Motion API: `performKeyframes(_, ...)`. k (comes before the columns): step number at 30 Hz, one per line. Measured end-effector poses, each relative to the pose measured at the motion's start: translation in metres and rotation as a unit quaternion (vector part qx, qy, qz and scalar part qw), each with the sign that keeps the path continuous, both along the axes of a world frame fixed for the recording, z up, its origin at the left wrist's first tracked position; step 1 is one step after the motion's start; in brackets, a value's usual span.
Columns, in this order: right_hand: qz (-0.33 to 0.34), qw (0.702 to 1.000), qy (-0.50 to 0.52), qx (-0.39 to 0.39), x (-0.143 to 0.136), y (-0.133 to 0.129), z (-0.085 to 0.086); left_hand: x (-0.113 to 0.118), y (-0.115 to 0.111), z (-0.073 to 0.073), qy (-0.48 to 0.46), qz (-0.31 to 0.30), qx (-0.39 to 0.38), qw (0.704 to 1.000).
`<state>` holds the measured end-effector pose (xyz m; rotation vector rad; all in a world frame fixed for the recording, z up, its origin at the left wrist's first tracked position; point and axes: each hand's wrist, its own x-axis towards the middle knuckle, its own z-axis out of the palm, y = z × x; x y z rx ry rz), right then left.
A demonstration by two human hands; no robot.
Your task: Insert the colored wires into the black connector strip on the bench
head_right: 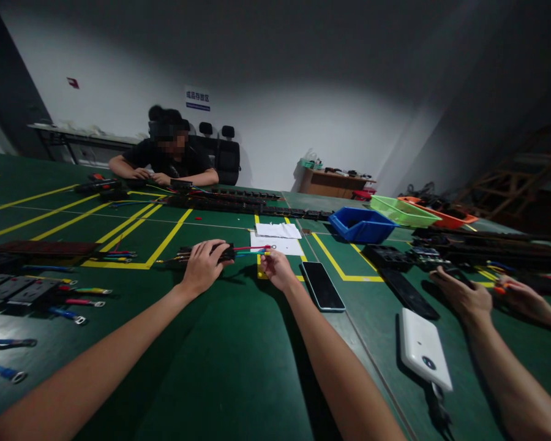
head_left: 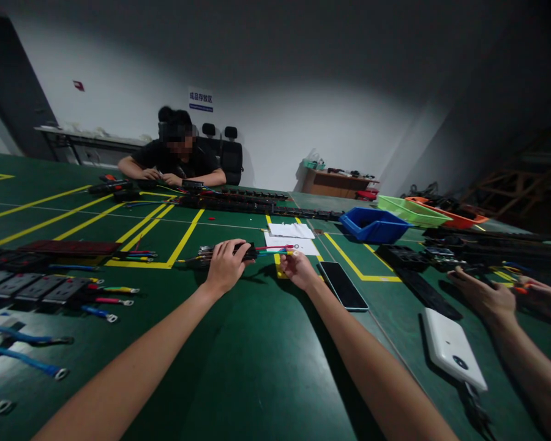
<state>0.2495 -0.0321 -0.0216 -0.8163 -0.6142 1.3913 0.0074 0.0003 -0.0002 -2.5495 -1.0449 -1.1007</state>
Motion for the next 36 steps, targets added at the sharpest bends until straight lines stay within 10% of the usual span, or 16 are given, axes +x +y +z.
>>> performKeyframes(12, -0.003, 1.000, 0.019, -0.009, -0.004, -0.006, 0.010, -0.001, -0.001, 0.001, 0.003, 0.060, -0.017, 0.998)
performKeyframes(36, -0.008, 0.999, 0.010, -0.046, 0.002, 0.002, 0.003, -0.002, 0.001, -0.002, 0.031, -0.028, 0.005, 0.999)
